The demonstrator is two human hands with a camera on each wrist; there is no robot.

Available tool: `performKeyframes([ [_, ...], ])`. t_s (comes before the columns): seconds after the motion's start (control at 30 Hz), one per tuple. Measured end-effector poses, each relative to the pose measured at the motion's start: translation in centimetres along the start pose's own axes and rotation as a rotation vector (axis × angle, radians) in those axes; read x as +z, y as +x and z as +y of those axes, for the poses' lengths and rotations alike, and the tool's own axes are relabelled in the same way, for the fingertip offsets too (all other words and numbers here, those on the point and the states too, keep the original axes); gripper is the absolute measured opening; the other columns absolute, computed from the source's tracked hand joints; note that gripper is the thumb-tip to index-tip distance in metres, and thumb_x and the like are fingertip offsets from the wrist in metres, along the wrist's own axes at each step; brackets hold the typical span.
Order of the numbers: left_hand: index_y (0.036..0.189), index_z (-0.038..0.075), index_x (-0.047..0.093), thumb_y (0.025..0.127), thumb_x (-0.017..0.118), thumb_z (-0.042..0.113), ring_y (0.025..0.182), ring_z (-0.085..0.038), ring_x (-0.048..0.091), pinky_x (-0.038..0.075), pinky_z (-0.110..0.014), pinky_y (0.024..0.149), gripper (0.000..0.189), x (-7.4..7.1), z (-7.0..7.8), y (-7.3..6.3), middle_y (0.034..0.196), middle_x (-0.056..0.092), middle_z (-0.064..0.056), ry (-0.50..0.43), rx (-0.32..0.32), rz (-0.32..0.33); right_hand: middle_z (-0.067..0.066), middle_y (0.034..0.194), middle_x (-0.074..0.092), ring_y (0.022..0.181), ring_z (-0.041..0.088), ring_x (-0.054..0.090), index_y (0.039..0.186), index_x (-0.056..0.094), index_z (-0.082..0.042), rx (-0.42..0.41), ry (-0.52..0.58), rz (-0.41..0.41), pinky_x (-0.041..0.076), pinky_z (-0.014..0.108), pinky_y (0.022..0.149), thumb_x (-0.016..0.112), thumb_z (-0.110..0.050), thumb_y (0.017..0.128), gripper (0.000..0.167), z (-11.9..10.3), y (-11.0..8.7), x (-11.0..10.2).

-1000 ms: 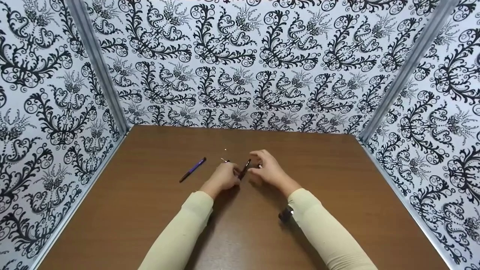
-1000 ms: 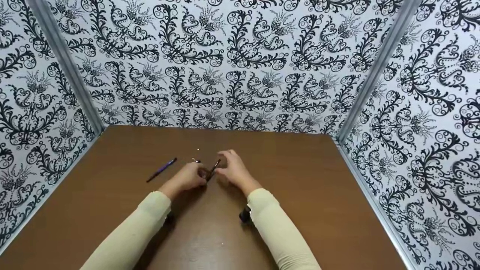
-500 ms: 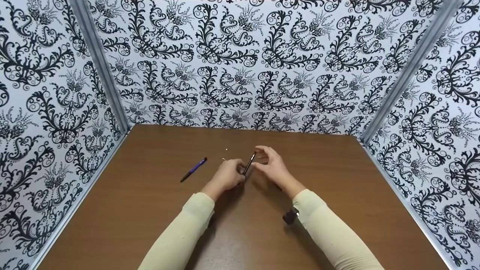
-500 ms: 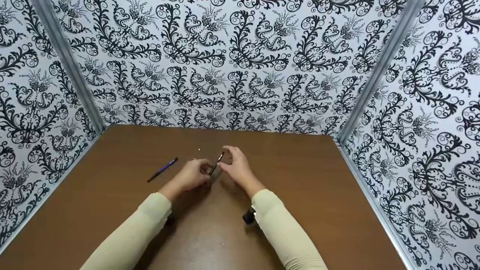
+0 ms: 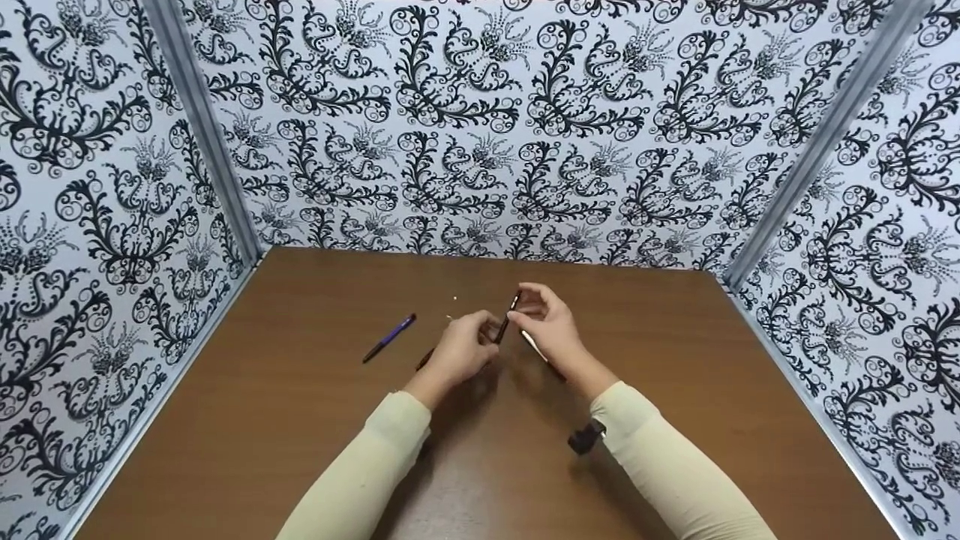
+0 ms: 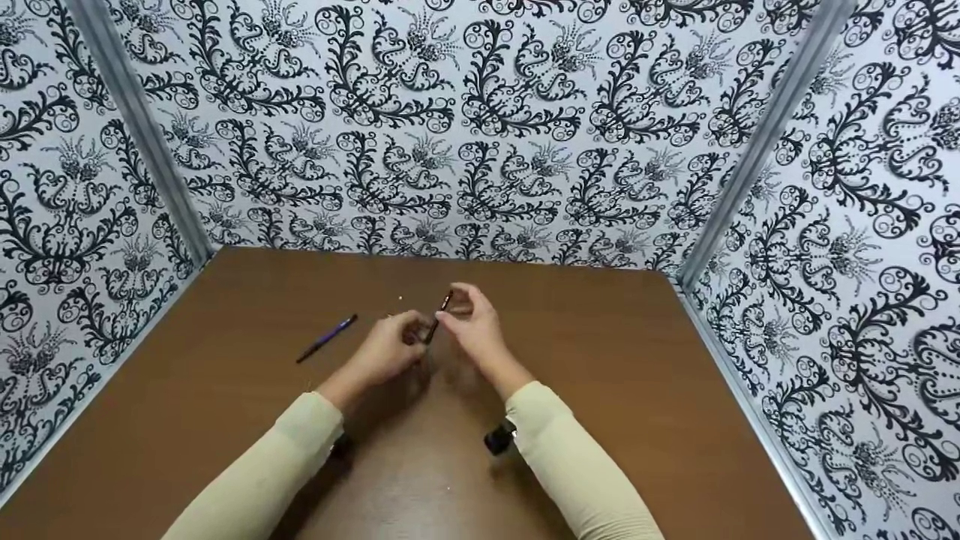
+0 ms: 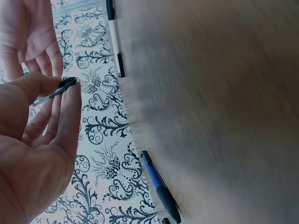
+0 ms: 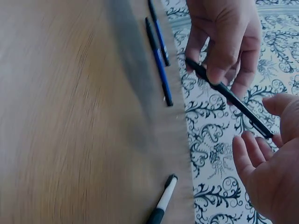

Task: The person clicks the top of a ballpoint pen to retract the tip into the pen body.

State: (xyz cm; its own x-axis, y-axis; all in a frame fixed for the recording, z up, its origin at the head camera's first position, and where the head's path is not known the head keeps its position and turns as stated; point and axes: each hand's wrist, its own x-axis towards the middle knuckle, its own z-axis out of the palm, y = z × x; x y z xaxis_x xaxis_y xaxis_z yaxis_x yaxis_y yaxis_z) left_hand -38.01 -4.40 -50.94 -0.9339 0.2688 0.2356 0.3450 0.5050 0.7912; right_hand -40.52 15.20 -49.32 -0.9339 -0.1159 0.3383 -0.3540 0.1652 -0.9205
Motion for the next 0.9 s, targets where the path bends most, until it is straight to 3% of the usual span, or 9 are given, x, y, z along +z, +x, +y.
performKeyframes([
  [0.1, 0.12, 0.006, 0.073, 0.091, 0.078, -0.005, 0.093, -0.017, 0.072, 0.062, -0.037, 0.085, 0.031, 0.1, 0.4, -0.1, 0.104, 0.074, -0.003, -0.033, 0.019, 0.035, 0.024, 0.129, 0.071, 0.109, 0.029, 0.072, 0.142, 0.066, -0.001, 0.006, 0.052, 0.033, 0.059, 0.026, 0.086, 0.083, 0.003, 0.095, 0.05, -0.7, -0.1, 0.4],
  [0.33, 0.119, 0.007, 0.073, 0.094, 0.078, -0.007, 0.091, -0.015, 0.072, 0.062, -0.033, 0.081, 0.029, 0.3, 1.1, -0.3, 0.104, 0.074, -0.002, -0.147, 0.016, 0.089, 0.024, 0.128, 0.07, 0.107, 0.025, 0.071, 0.144, 0.066, -0.002, -0.015, 0.141, 0.073, 0.059, 0.028, 0.091, 0.08, 0.005, 0.096, 0.051, -1.8, 0.0, 1.1],
  [0.9, 0.118, 0.004, 0.072, 0.094, 0.076, -0.009, 0.096, -0.019, 0.073, 0.062, -0.034, 0.089, 0.027, 0.7, 1.9, -0.3, 0.104, 0.075, -0.006, -0.295, 0.082, 0.147, 0.03, 0.127, 0.069, 0.111, 0.029, 0.068, 0.143, 0.066, 0.002, -0.144, 0.134, 0.072, 0.054, 0.032, 0.1, 0.08, 0.007, 0.094, 0.051, -3.3, 0.4, 0.8],
])
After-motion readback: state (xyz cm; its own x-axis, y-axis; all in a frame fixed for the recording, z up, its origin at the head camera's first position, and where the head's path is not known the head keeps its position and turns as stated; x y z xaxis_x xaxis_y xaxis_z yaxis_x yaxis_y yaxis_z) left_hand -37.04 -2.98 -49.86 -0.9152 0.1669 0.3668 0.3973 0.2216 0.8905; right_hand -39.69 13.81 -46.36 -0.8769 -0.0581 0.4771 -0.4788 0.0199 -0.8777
